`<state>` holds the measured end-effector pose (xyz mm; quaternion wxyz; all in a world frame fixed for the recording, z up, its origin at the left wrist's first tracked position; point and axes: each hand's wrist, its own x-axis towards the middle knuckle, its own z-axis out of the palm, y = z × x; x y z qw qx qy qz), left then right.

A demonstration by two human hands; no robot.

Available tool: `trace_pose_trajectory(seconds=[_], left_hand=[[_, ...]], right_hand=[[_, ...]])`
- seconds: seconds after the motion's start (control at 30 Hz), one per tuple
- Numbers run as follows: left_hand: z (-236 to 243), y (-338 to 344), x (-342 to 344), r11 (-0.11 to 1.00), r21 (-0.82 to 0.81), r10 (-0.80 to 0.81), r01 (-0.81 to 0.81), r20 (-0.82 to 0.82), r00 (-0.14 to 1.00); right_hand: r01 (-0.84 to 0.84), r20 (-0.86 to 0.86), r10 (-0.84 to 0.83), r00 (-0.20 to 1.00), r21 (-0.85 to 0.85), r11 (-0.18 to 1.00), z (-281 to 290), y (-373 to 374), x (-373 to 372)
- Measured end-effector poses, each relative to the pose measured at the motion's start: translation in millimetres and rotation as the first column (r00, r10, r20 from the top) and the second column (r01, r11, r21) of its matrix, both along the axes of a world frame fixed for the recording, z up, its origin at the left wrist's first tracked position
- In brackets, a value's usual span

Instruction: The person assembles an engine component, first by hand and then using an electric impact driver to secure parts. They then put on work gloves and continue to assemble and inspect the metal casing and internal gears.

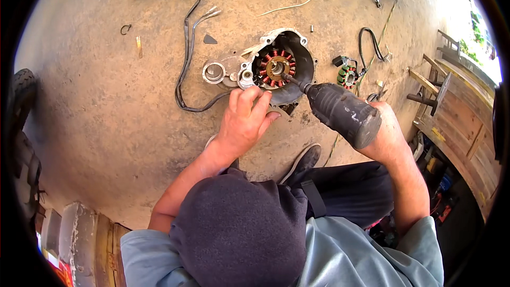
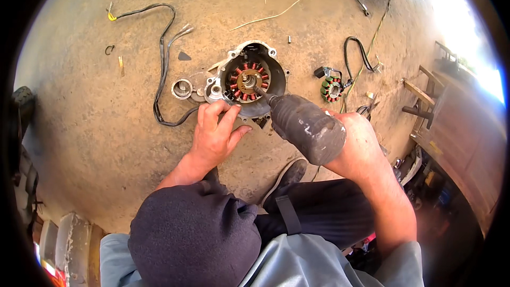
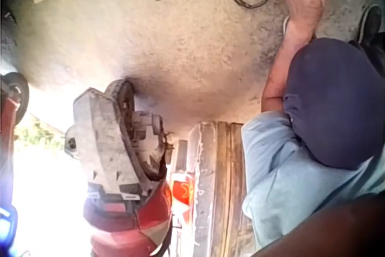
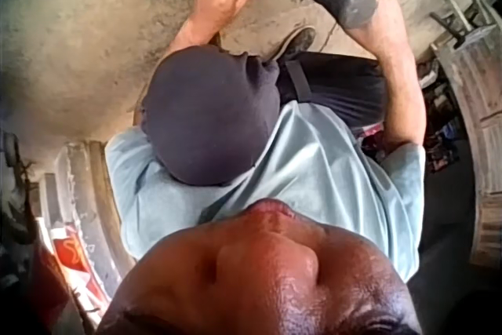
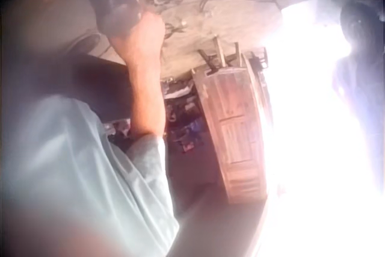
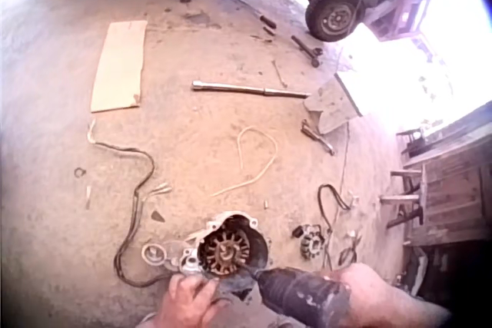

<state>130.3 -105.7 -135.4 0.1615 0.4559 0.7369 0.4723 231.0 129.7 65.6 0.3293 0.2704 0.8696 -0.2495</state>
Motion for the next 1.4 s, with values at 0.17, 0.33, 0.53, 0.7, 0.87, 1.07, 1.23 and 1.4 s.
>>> trace_pose_trajectory(seconds=[0.17,0.33,0.53,0.7,0.87,1.07,1.23,1.4], left_hand=[[0.7,1.2,-3.3,1.0,0.01,-0.017,0.017,-0.001,1.0],[0.5,1.1,-6.8,1.0,0.021,-0.013,0.013,0.005,1.0],[3.1,7.3,-15.9,0.999,0.051,-0.003,0.003,0.003,1.0],[24.1,14.3,-19.8,1.0,-0.01,-0.005,0.005,-0.04,0.999],[30.9,47.3,-16.6,0.988,0.022,-0.144,0.15,-0.174,0.974],[48.7,52.9,3.1,0.971,0.211,-0.077,0.111,-0.164,0.983],[70.9,53.7,48.2,0.91,0.254,-0.302,0.327,-0.133,0.944],[19.1,55.7,108.5,0.815,-0.021,-0.564,0.578,0.196,0.802]], right_hand=[[0.009,-0.009,-0.009,1.0,0.01,1.0,1.1,-2.2,6.2],[-0.009,0.025,0.008,1.0,0.056,0.998,8.0,-8.3,1.7],[0.016,0.009,-0.017,1.0,0.102,0.995,15.6,-16.0,-4.2],[0.092,-0.122,-0.085,0.989,0.046,0.995,12.2,-18.0,10.8],[0.064,-0.183,-0.066,0.981,-0.021,0.998,10.6,-14.4,26.0],[-0.124,-0.275,0.116,0.954,-0.01,0.992,39.2,2.1,68.2],[-0.133,-0.306,0.007,0.952,-0.393,0.91,43.7,52.7,129.2],[0.667,0.226,-0.774,0.591,-0.677,0.311,-49.9,64.3,224.7]])
